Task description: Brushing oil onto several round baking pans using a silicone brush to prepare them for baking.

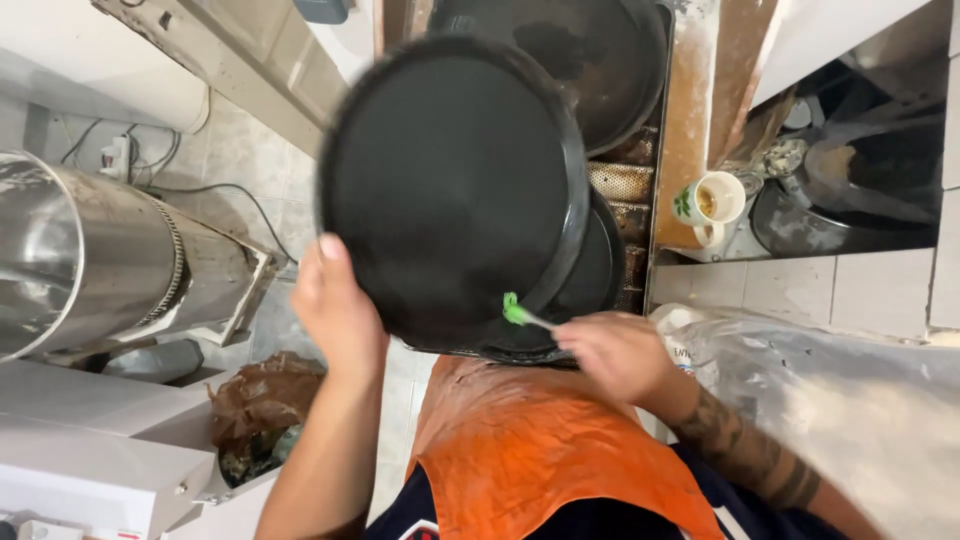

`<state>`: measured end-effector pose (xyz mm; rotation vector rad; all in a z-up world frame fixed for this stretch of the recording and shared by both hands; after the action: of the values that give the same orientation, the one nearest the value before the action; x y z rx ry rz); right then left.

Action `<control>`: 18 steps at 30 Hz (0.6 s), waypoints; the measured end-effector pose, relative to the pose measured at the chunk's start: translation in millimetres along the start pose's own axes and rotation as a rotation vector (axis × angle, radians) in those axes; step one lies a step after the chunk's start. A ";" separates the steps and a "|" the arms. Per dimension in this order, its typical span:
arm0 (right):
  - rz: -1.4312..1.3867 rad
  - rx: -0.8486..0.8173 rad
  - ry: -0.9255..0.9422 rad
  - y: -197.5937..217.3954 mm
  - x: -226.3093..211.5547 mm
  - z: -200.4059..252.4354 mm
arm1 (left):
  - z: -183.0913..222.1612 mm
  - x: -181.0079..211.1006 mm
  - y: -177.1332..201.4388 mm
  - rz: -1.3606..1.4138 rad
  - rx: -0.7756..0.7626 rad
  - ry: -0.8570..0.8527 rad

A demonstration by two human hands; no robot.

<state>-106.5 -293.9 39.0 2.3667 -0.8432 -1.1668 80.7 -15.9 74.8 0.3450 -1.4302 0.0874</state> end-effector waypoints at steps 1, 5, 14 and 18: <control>-0.001 0.003 -0.001 13.5 -4.4 -7.1 | -4.6 15.8 -18.3 -0.002 -0.001 -0.002; -0.132 0.473 -0.288 65.8 -12.2 -19.3 | -18.4 55.8 -95.3 0.320 -0.031 0.253; -0.175 0.795 -0.728 76.3 -6.2 8.8 | -57.6 16.6 -232.2 0.347 -0.335 0.434; -0.113 0.788 -0.882 83.7 -9.1 16.3 | -74.2 5.1 -216.7 0.045 -0.398 0.305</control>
<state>-153.3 -351.9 81.4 2.4023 -1.7132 -2.3331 209.4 -200.8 33.1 -0.0298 -1.1207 -0.1043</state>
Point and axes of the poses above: each hand's wrist, its own z-axis away from the middle knuckle, its own y-axis out of the back of the hand, x = y × z, the point moved 1 cm from there along -z, towards the middle knuckle, and after that the axes turned 11 degrees about y, right-handed, at the moved point
